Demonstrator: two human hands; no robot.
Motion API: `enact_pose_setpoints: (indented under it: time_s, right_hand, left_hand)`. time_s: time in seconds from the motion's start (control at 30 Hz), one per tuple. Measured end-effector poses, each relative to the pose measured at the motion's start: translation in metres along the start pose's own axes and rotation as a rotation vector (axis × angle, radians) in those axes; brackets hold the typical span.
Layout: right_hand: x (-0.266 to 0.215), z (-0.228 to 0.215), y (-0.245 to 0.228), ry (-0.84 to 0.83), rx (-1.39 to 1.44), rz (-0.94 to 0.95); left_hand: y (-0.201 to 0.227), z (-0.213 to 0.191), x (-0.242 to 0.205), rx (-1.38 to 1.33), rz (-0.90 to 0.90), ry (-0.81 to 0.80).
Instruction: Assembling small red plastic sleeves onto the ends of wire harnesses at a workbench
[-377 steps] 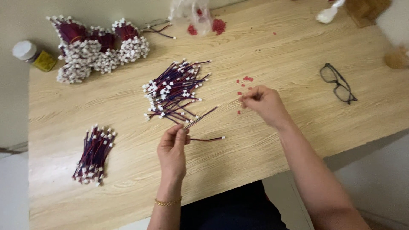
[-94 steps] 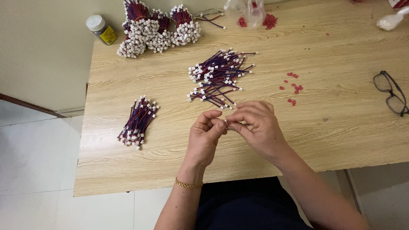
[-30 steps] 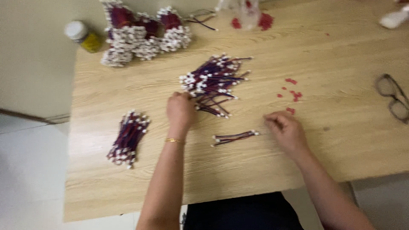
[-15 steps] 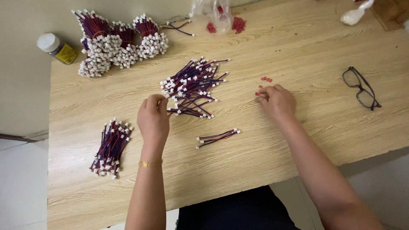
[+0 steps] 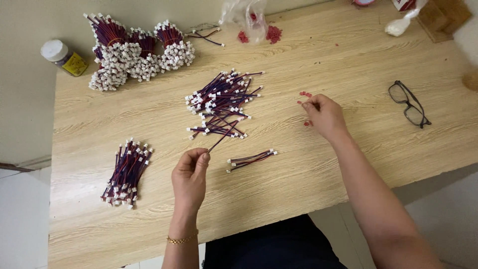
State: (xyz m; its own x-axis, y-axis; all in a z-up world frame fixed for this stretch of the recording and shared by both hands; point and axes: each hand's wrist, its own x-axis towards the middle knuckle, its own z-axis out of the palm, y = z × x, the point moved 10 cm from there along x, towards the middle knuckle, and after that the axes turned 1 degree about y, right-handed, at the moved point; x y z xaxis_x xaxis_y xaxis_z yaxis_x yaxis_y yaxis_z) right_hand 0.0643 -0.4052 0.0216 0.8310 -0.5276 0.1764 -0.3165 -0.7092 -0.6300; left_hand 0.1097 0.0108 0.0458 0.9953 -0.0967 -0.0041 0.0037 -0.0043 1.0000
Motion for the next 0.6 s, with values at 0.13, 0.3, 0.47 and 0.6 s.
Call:
enact_pose_setpoints:
  time_s: [0.13,0.3,0.47,0.6]
  right_hand:
    - [-0.012,0.010,-0.004,-0.084,0.561,0.155]
    - [-0.015,0.019,0.004,-0.069,0.682,0.163]
    - [-0.012,0.022,0.008,-0.120,0.602,0.113]
    - [-0.015,-0.008,-0.001,-0.039,0.524,0.072]
  left_hand:
    - [0.004,0.013,-0.004,-0.043,0.006,-0.034]
    - [0.003,0.016,-0.013,-0.050,-0.026,-0.059]
    - [-0.011,0.015,-0.015,-0.054,-0.034,-0.079]
    - [0.003,0.018,-0.023,-0.052,-0.047,-0.079]
